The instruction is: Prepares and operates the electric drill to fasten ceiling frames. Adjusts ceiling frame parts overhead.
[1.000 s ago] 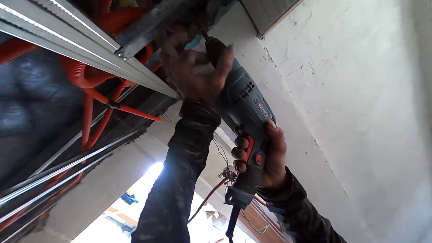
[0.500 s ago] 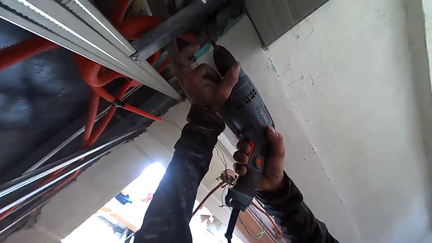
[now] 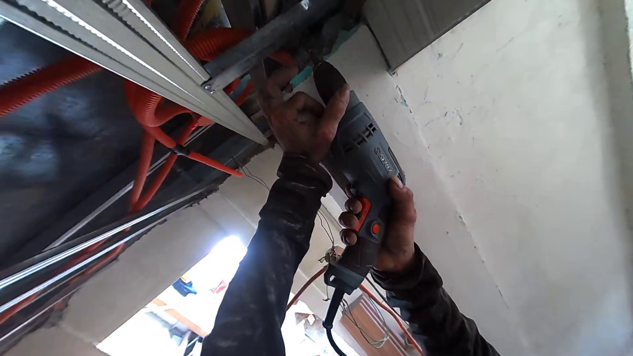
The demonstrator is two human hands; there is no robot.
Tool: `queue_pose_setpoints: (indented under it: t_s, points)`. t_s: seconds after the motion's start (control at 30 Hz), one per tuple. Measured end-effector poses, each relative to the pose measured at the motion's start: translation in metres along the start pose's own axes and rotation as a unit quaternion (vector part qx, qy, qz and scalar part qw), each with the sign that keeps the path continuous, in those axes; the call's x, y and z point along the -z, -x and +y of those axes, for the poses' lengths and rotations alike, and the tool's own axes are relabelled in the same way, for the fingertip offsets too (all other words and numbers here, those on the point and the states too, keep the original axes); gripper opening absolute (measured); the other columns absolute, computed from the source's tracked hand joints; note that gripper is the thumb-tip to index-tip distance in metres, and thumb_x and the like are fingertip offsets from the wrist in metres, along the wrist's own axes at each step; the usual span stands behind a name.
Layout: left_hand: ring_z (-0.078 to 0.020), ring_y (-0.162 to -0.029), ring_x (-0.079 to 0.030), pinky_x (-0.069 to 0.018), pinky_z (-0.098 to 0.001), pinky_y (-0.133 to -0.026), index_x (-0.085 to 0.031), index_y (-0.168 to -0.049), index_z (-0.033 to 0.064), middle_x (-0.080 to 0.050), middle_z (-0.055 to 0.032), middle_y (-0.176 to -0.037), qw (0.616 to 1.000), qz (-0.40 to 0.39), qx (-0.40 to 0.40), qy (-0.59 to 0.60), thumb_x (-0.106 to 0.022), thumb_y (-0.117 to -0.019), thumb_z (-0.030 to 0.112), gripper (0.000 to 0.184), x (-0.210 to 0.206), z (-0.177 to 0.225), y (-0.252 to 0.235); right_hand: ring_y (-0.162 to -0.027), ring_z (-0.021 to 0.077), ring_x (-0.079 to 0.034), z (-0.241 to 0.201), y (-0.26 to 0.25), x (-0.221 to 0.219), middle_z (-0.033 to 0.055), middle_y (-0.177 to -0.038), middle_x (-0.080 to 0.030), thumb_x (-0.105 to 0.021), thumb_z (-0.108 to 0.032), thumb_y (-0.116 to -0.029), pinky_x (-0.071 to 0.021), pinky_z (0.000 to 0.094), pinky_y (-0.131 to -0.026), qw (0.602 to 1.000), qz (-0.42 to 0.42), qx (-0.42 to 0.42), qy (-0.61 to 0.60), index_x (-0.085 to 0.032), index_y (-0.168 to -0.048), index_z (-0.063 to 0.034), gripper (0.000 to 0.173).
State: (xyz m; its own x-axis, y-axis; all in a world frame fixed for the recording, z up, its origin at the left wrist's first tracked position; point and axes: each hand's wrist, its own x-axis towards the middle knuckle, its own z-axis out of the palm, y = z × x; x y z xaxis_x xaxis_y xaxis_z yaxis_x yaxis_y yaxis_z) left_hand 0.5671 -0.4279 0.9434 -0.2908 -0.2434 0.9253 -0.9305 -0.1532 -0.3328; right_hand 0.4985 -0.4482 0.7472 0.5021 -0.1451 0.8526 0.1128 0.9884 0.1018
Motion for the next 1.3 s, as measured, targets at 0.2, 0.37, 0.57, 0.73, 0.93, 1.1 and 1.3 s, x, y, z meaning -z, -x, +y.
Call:
queue_pose_setpoints:
  t_s: [0.2,0.37,0.57,0.73,0.93,1.1,1.3]
  points:
    - [-0.0335,-0.127,-0.05,-0.0357,-0.0458,-0.109,-0.061,-0.059,0.0105,-0.063,-0.0217,-0.125,1.0,-0.009,0.007,-0.004,-0.075,-0.084,0.048,0.048,0.0015,0.0003,0.0004,-0.075,0.025,-0.073,0.0019,-0.0011,-0.001,0.0118,-0.085,-0.071,-0.072,-0.053,-0.0874,-0.0627,0.0405,-0.067,1.0,0.002,0.001,-0.003,-0.069,-0.108,-0.0061,0.052]
    - [-0.034,-0.127,-0.049,-0.0332,-0.0471,-0.11,-0.061,-0.058,0.0097,-0.062,-0.0222,-0.125,1.0,-0.002,0.012,0.007,-0.077,-0.0832,0.047,0.047,0.0002,0.0015,0.0006,-0.071,0.0231,-0.072,0.0044,-0.0013,-0.0047,0.0097,-0.08,-0.07,-0.074,-0.056,-0.0848,-0.0622,0.0394,-0.064,0.999,0.025,0.013,0.018,-0.07,-0.104,-0.0075,0.052]
    - [-0.0336,-0.127,-0.05,-0.0342,-0.0462,-0.109,-0.061,-0.057,0.0109,-0.064,-0.0206,-0.124,1.0,0.006,0.013,0.004,-0.078,-0.0819,0.048,0.047,-0.0006,-0.0003,0.0001,-0.071,0.0235,-0.072,0.0037,-0.0018,-0.0048,0.0105,-0.081,-0.07,-0.073,-0.055,-0.0854,-0.0622,0.0395,-0.064,1.0,0.023,0.011,0.014,-0.07,-0.103,-0.0069,0.052]
    - [-0.0327,-0.126,-0.051,-0.0351,-0.0455,-0.108,-0.06,-0.058,0.0103,-0.063,-0.0208,-0.124,1.0,0.007,0.02,0.004,-0.077,-0.0822,0.049,0.048,-0.0009,0.0012,0.0,-0.071,0.0242,-0.072,0.0041,-0.0028,-0.0045,0.0104,-0.081,-0.07,-0.073,-0.055,-0.0854,-0.0623,0.0405,-0.065,1.0,0.019,0.012,0.011,-0.069,-0.107,-0.0069,0.053]
    - [-0.0328,-0.125,-0.052,-0.0365,-0.0447,-0.108,-0.06,-0.058,0.0105,-0.064,-0.0211,-0.122,1.0,0.016,0.008,0.005,-0.075,-0.0841,0.048,0.048,-0.0022,-0.0011,0.0011,-0.072,0.0243,-0.072,0.0044,-0.004,-0.0046,0.011,-0.083,-0.07,-0.073,-0.055,-0.0856,-0.0627,0.0405,-0.064,0.999,0.026,0.025,0.039,-0.069,-0.107,-0.0074,0.053]
    - [-0.0327,-0.125,-0.051,-0.0346,-0.045,-0.108,-0.062,-0.06,0.0098,-0.063,-0.0223,-0.125,1.0,0.004,0.01,0.002,-0.074,-0.0856,0.047,0.047,-0.001,0.0003,0.0007,-0.073,0.0243,-0.072,0.0012,-0.0047,-0.003,0.011,-0.083,-0.07,-0.074,-0.054,-0.0859,-0.0626,0.0409,-0.064,0.998,0.021,0.025,0.046,-0.069,-0.107,-0.0071,0.051]
    - [-0.0334,-0.124,-0.051,-0.035,-0.0455,-0.107,-0.063,-0.058,0.0112,-0.063,-0.0222,-0.123,1.0,0.014,0.012,-0.003,-0.075,-0.0831,0.049,0.047,-0.0026,0.0006,0.0008,-0.071,0.0229,-0.072,-0.0005,-0.0057,-0.0018,0.0093,-0.08,-0.069,-0.075,-0.053,-0.0848,-0.0623,0.0406,-0.065,0.998,0.02,0.023,0.048,-0.07,-0.105,-0.008,0.05]
